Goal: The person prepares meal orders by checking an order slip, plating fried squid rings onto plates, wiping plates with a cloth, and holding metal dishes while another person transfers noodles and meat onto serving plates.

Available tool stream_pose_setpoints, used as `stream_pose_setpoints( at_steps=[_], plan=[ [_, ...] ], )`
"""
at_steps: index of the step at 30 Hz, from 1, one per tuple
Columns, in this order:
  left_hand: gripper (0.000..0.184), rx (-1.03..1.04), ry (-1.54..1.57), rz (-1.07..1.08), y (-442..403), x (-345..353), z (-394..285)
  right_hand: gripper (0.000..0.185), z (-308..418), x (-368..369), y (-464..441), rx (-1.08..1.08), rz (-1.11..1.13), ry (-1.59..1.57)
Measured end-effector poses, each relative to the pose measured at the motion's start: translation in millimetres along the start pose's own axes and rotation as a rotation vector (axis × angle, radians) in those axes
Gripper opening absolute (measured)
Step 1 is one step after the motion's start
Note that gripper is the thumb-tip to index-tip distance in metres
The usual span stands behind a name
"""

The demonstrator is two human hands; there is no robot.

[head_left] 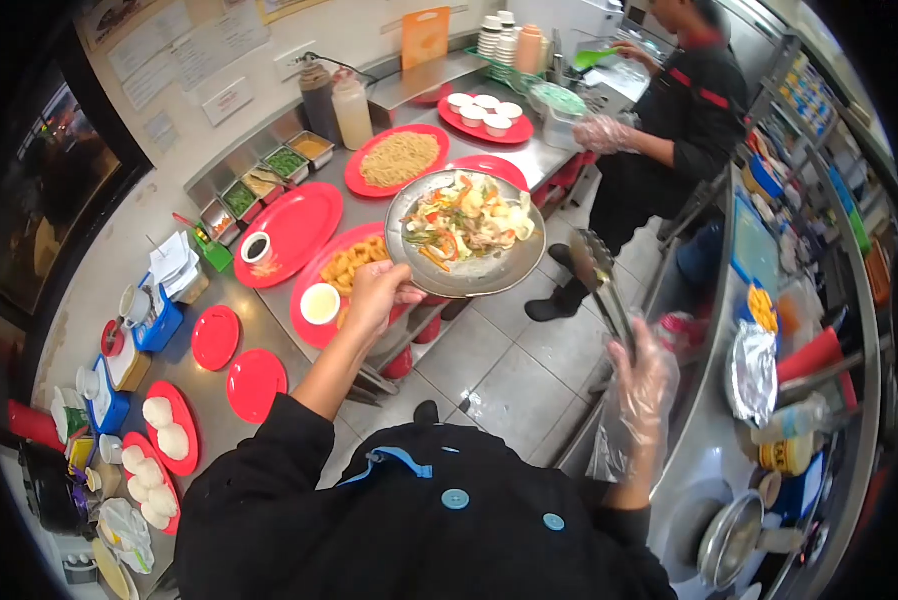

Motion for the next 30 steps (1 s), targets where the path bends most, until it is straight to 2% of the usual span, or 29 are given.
stream_pose_setpoints(
  at_steps=[2,3,5,10,13,15,20,22,30],
  plan=[
    [0.014,0.000,0.001,-0.057,-27,-14,-12,0.045,21,34,-48,-0.372,-0.093,-0.020],
    [0.013,0.001,0.020,-0.073,-42,-21,-14,0.045,33,44,-72,-0.386,-0.069,-0.032],
    [0.012,0.013,0.066,-0.126,-67,-29,-20,0.048,64,59,-124,-0.526,0.109,0.183],
    [0.012,0.025,0.141,-0.284,-137,-35,-14,0.043,87,136,-248,-0.827,0.285,0.247],
    [0.011,0.011,0.142,-0.399,-174,-33,-4,0.040,84,200,-311,-0.981,0.337,0.216],
    [0.011,0.008,0.142,-0.485,-194,-29,-3,0.035,82,240,-351,-1.086,0.324,-0.012],
    [0.010,-0.059,0.196,-0.650,-219,-24,15,0.032,98,288,-414,-1.190,0.453,0.048],
    [0.010,-0.075,0.197,-0.697,-222,-22,20,0.032,103,298,-427,-1.283,0.426,0.004],
    [0.011,-0.098,0.155,-0.798,-214,-15,15,0.038,99,346,-460,-1.294,0.487,0.062]
  ],
)
Point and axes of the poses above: each hand's wrist, its own y-axis away from the middle knuckle, its own x-axis out of the palm, z = x × y, the point moved 2 cm from there along -y, towards the middle knuckle, and after that the axes turned 1 degree about -x, right-handed, at the moved point
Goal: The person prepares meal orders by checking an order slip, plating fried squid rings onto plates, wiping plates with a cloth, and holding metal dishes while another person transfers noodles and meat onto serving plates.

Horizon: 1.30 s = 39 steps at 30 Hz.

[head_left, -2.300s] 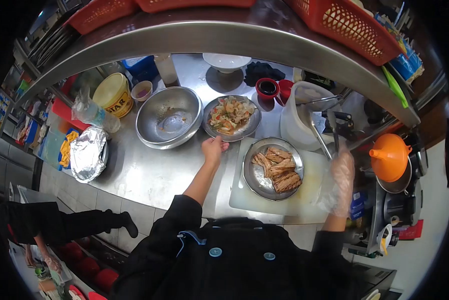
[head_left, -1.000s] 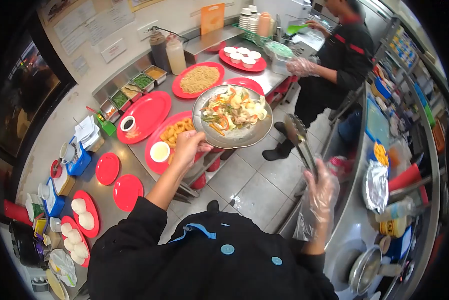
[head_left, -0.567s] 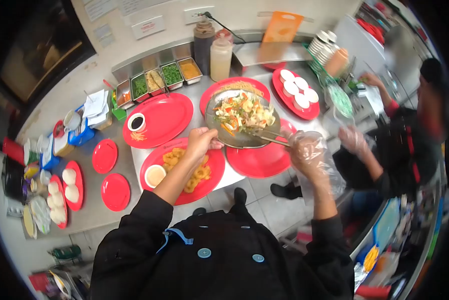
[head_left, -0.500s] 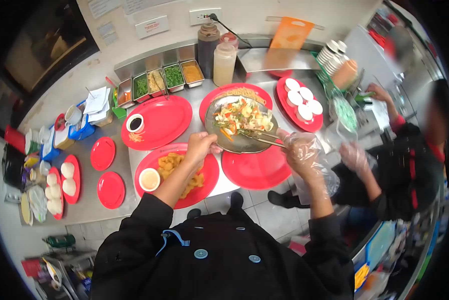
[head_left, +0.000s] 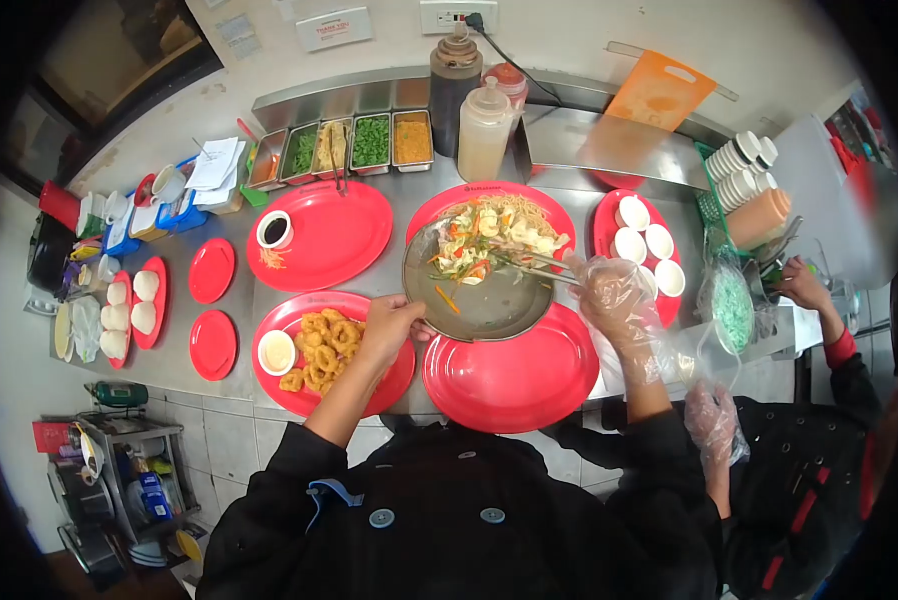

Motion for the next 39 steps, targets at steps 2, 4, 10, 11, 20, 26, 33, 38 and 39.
stream_pose_setpoints(
  at_steps=[2,4,10,11,20,26,33,38,39],
  plan=[
    [0.011,-0.006,0.014,0.008,1,-2,3,0.039,-5,1,-3,0.010,0.030,0.001],
    [0.012,-0.014,0.026,0.019,6,-3,5,0.039,-10,4,-4,0.053,0.020,-0.044],
    [0.013,-0.005,0.033,0.002,15,-4,8,0.049,-1,-19,-4,0.094,0.009,-0.144],
    [0.013,-0.004,0.037,0.009,15,-4,10,0.048,14,-33,-7,0.048,0.040,-0.168],
    [0.013,0.027,0.039,0.001,21,-8,20,0.052,39,8,-18,-0.058,-0.087,-0.080],
    [0.014,0.007,0.044,-0.017,36,-15,21,0.046,28,12,-15,0.009,-0.093,-0.045],
    [0.011,-0.010,0.106,-0.018,53,-27,22,0.046,16,5,-23,0.089,-0.056,-0.119],
    [0.011,-0.012,0.055,-0.021,61,-34,21,0.048,4,0,-24,0.130,0.100,-0.147],
    [0.011,-0.010,0.037,-0.024,64,-35,20,0.048,2,-1,-23,0.128,0.057,-0.170]
  ],
)
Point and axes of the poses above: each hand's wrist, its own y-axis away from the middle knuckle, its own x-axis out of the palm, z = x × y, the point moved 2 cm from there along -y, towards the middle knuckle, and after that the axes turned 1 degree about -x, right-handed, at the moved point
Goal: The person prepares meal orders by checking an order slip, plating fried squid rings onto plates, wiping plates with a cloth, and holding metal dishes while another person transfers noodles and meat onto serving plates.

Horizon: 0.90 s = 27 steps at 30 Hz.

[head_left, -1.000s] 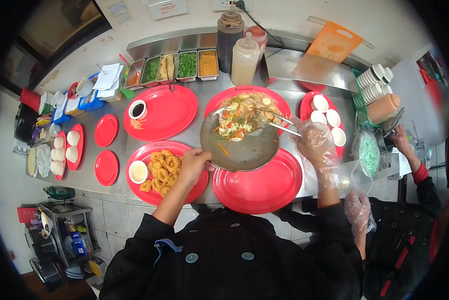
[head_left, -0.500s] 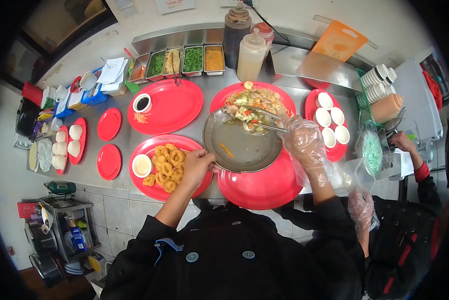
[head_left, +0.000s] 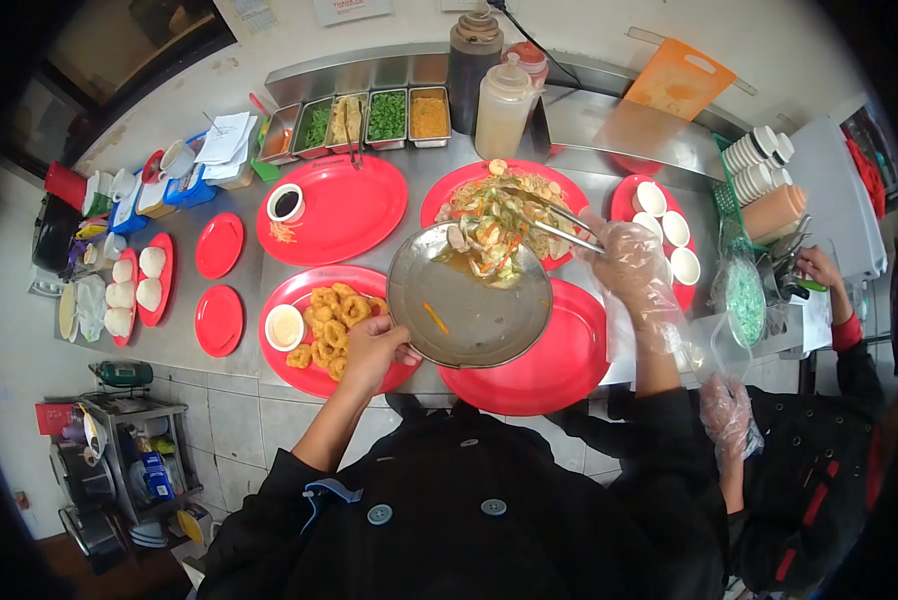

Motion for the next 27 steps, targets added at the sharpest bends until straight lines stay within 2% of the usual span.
stream_pose_setpoints(
  at_steps=[6,9,11,12,15,19,21,27],
  plan=[
    [0.011,0.008,0.024,0.022,2,-2,-2,0.043,-16,-15,10,0.046,0.010,0.028],
    [0.011,-0.001,0.010,-0.008,1,-2,0,0.042,-20,-44,28,0.156,0.018,0.161],
    [0.011,0.010,0.014,0.002,-1,-2,3,0.037,-19,-50,37,0.234,0.279,0.201],
    [0.011,0.022,0.020,0.008,-2,-2,4,0.037,-20,-49,38,0.236,0.279,0.202],
    [0.012,0.009,0.042,0.034,-4,0,6,0.034,-23,-34,44,0.215,0.197,0.289],
    [0.012,0.011,0.028,0.035,-4,5,3,0.038,-32,-22,36,0.202,0.135,0.238],
    [0.012,0.016,0.043,0.041,-4,3,5,0.028,-33,-22,34,0.166,0.061,0.227],
    [0.011,0.028,0.060,0.036,4,0,1,0.021,-20,-59,18,0.028,-0.161,0.234]
  ],
)
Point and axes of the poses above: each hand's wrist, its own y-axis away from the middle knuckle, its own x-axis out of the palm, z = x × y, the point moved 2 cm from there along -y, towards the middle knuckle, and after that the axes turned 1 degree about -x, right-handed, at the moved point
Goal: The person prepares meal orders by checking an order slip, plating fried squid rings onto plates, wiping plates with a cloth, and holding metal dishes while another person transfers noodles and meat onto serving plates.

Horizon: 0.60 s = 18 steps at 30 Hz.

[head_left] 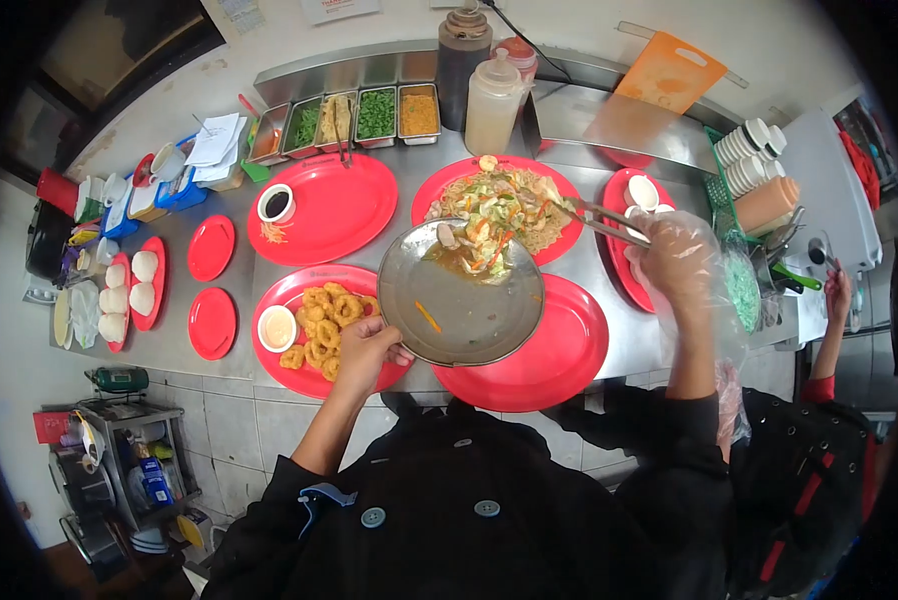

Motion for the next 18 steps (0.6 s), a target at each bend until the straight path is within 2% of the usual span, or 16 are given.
stream_pose_setpoints(
  at_steps=[2,4,6,8,9,10,12,15,18],
  plan=[
    [0.011,0.001,-0.006,-0.014,0,0,0,0.017,7,0,-10,-0.004,-0.025,0.035],
    [0.011,0.001,-0.015,-0.023,0,2,0,0.013,16,11,-15,-0.234,-0.388,0.007],
    [0.011,-0.012,-0.012,-0.027,-1,3,-1,0.016,17,33,-21,-0.247,-0.397,0.075],
    [0.011,-0.006,-0.010,-0.019,-1,2,1,0.023,33,29,-32,-0.169,-0.033,0.036],
    [0.010,-0.001,-0.006,-0.012,-1,2,1,0.025,17,57,-29,-0.183,-0.102,0.013],
    [0.010,0.002,-0.005,-0.013,1,3,-2,0.025,18,44,-31,-0.185,-0.105,0.013],
    [0.010,-0.012,-0.040,-0.022,7,5,-8,0.036,17,14,-32,-0.038,0.131,-0.049],
    [0.010,-0.018,-0.050,-0.025,6,2,-3,0.039,8,42,-25,-0.018,0.101,-0.016],
    [0.010,-0.013,-0.017,-0.008,4,7,-6,0.041,14,41,-23,-0.025,0.105,0.017]
  ],
)
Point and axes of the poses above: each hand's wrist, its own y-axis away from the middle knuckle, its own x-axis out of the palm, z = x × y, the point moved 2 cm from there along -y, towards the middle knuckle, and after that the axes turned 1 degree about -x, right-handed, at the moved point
